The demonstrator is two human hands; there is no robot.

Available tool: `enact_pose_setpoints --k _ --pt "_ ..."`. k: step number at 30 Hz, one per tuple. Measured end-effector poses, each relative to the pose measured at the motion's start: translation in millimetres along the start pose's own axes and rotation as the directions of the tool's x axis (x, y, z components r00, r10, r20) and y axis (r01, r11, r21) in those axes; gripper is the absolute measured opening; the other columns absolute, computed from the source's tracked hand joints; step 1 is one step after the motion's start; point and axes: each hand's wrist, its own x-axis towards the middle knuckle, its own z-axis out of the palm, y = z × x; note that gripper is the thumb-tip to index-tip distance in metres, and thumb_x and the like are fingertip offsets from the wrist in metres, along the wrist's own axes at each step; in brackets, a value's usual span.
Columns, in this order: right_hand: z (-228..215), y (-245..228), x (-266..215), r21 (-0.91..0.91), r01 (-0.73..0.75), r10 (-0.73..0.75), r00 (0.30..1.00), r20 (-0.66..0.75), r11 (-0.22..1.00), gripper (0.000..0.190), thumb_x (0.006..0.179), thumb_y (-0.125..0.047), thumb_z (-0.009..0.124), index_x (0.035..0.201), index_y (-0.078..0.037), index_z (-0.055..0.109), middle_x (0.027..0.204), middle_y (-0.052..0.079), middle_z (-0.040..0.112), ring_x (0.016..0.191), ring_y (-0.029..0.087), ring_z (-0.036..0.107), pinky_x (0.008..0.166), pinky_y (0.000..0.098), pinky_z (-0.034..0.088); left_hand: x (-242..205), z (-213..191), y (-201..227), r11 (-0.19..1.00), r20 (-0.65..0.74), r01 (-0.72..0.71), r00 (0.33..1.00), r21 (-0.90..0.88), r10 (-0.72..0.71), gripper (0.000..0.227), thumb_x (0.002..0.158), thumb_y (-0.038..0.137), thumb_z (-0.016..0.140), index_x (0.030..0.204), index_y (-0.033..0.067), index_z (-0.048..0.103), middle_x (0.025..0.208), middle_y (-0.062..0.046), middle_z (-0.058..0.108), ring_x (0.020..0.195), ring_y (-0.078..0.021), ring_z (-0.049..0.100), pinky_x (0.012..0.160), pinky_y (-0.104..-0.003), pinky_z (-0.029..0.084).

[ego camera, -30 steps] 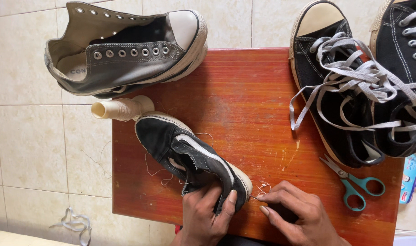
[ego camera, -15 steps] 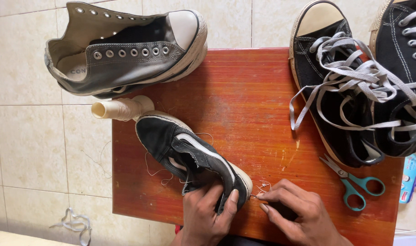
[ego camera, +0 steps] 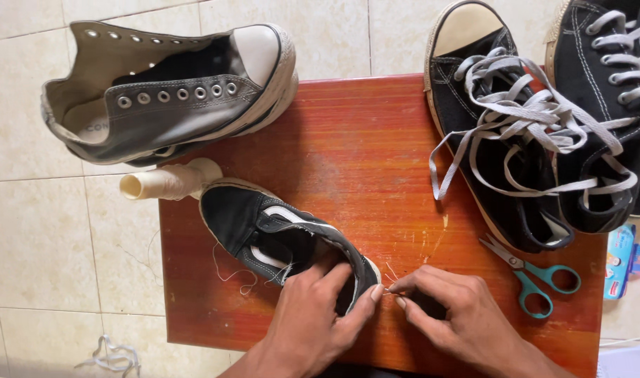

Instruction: The person sews a black shoe by hand, using a needle and thread to stitch the upper to the sole while other shoes sit on the table.

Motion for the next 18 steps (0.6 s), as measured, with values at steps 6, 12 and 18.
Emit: enact_pose_setpoints --k 6,12,18 --pt "3 1 0 -0.014 0.02 -0.019 0.998 0.065 1.0 0.014 0.109 -0.028 0.082 0.118 -0.019 0.088 0.103 -0.004 0.096 0.083 0.015 0.091 0.079 0.0324 0.068 12 -42 10 0.969 0.275 -0.08 0.961 0.235 0.013 0.04 0.122 0.043 0.049 0.104 0.0189 0.076 0.114 -0.01 0.079 0.104 -0.0398 0.07 0.071 -0.066 0.061" --pt "2 1 1 -0.023 0.009 -0.007 0.997 0.077 1.0 0.015 0.109 -0.03 0.082 0.119 -0.02 0.089 0.104 -0.005 0.097 0.086 0.016 0.093 0.079 0.0334 0.068 17 -42 -19 0.885 0.328 -0.265 0.934 0.384 0.137 0.033 0.09 0.02 0.081 0.123 0.026 0.08 0.129 -0.002 0.08 0.116 -0.0377 0.068 0.049 -0.06 0.065" --pt "2 4 -2 -0.016 0.027 -0.026 0.997 0.079 1.0 0.017 0.111 -0.031 0.08 0.12 -0.02 0.089 0.102 -0.003 0.095 0.083 0.017 0.091 0.077 0.0345 0.068 20 -18 -37 0.87 0.143 -0.375 0.927 0.32 0.347 0.014 0.09 0.041 0.101 0.097 0.0319 0.093 0.117 -0.007 0.078 0.103 -0.0409 0.068 0.068 -0.055 0.057"
